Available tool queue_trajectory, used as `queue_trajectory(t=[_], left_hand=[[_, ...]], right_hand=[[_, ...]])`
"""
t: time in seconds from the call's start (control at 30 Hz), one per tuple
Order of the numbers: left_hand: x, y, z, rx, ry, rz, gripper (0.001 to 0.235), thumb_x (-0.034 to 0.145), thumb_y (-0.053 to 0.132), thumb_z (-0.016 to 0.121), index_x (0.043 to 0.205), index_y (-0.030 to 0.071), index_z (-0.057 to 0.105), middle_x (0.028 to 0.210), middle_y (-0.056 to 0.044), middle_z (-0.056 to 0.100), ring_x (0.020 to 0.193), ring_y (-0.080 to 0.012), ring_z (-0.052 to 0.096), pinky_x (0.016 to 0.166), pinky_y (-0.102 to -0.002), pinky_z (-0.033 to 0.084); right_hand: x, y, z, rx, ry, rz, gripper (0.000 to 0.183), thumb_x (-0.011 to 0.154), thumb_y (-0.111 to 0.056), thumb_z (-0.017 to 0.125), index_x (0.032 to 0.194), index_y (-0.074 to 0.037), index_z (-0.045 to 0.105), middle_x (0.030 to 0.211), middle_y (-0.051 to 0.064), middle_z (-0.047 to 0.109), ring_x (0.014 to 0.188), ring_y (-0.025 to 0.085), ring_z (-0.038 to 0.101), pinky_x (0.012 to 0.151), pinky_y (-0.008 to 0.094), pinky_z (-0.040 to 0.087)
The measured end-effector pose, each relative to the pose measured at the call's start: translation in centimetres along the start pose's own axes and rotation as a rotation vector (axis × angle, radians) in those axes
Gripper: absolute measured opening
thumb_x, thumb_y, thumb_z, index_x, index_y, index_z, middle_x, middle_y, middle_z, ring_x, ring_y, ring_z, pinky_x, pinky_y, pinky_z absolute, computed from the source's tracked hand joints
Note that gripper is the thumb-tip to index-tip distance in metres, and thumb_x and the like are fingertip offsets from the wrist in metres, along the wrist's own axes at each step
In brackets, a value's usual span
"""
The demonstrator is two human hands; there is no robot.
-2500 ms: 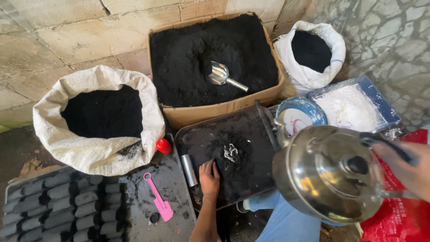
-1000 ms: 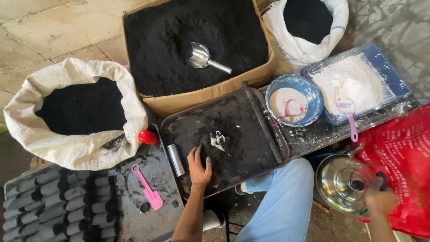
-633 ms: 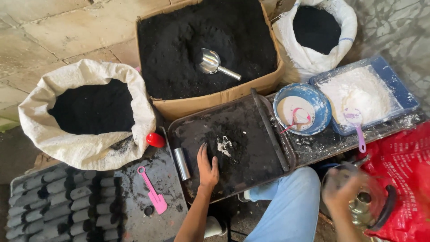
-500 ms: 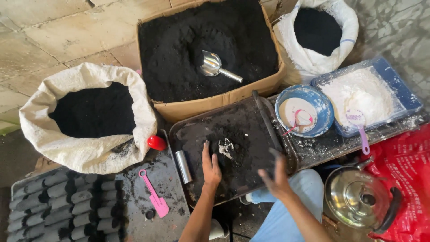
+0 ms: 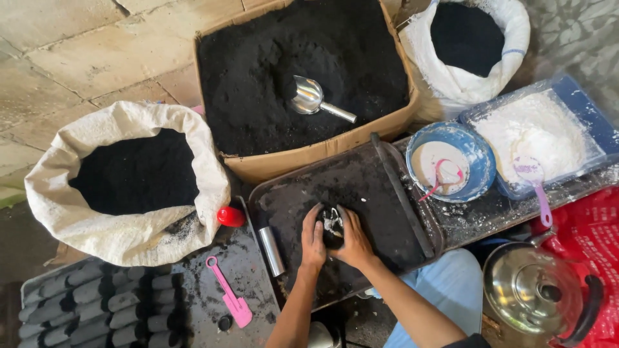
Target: The person mixes a black powder with a white liquid and water on a tray. They knead the mixture by hand to form a dough-like consistency. Finally, they use a cylindrical mold to shape the mixture into a briquette.
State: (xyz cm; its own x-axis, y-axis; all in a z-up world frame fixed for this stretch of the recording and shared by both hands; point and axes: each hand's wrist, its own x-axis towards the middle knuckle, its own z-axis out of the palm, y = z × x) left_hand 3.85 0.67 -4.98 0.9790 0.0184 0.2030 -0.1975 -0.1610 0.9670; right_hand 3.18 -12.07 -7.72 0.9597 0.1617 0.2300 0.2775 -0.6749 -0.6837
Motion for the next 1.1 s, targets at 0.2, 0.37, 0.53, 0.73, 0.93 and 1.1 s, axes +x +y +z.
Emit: queue_trajectory(t=[0.2,0.37,0.53,0.73,0.93,1.1], left_hand=[[-0.7,0.9,0.8,0.048,0.045,-0.005,0.039,0.092,0.025,0.028,0.115,0.006,0.054,0.114,-0.013,0.054,0.112,-0.0294,0.049,0.099,-0.039,0.033],[-0.6,0.2,0.5,0.038,0.091,-0.039,0.041,0.094,0.025,0.023,0.110,0.007,0.056,0.108,-0.011,0.058,0.108,-0.0267,0.053,0.097,-0.036,0.036],[-0.7,1.8,0.7,0.004,0.076,-0.040,0.041,0.094,0.027,0.026,0.113,0.004,0.054,0.112,-0.016,0.055,0.110,-0.0319,0.049,0.097,-0.040,0.035],[-0.7,2.5,0.6,-0.087,0.110,-0.123,0.049,0.094,0.033,0.021,0.122,0.002,0.047,0.120,-0.021,0.050,0.118,-0.0333,0.042,0.100,-0.042,0.030],[-1.2,-0.4,-0.2,-0.188,0.251,-0.182,0.050,0.093,0.032,0.019,0.123,0.001,0.046,0.121,-0.021,0.050,0.118,-0.0309,0.043,0.101,-0.041,0.030],[-1.2,-0.4,0.1,-0.112,0.250,-0.193,0.049,0.092,0.032,0.022,0.122,0.002,0.047,0.121,-0.020,0.050,0.117,-0.0315,0.044,0.101,-0.039,0.031]], right_hand=[[-0.2,1.8,0.6,0.080,0.039,-0.068,0.079,0.051,-0.016,0.082,0.120,-0.005,0.045,0.109,0.009,0.048,0.105,0.027,0.049,0.091,0.035,0.039],[2.1,-0.7,-5.4,0.234,-0.158,0.237,0.062,0.050,-0.023,0.082,0.105,-0.003,0.058,0.096,0.017,0.063,0.095,0.034,0.059,0.082,0.042,0.048],[3.4,-0.6,-8.0,0.200,-0.290,0.350,0.063,0.054,-0.023,0.079,0.111,-0.007,0.058,0.104,0.015,0.062,0.102,0.030,0.057,0.089,0.040,0.046],[2.0,-4.1,-4.0,0.162,-0.107,0.006,0.053,0.077,-0.023,0.058,0.124,-0.002,0.044,0.116,0.020,0.048,0.110,0.037,0.046,0.091,0.045,0.039],[1.8,-3.3,1.1,-0.504,-0.030,-0.095,0.049,0.084,-0.037,0.048,0.125,-0.011,0.041,0.124,0.013,0.040,0.116,0.033,0.037,0.088,0.046,0.036],[2.9,2.1,4.3,-0.556,0.012,-0.114,0.033,0.080,-0.045,0.052,0.093,-0.015,0.056,0.092,0.006,0.051,0.092,0.030,0.051,0.076,0.044,0.045]])
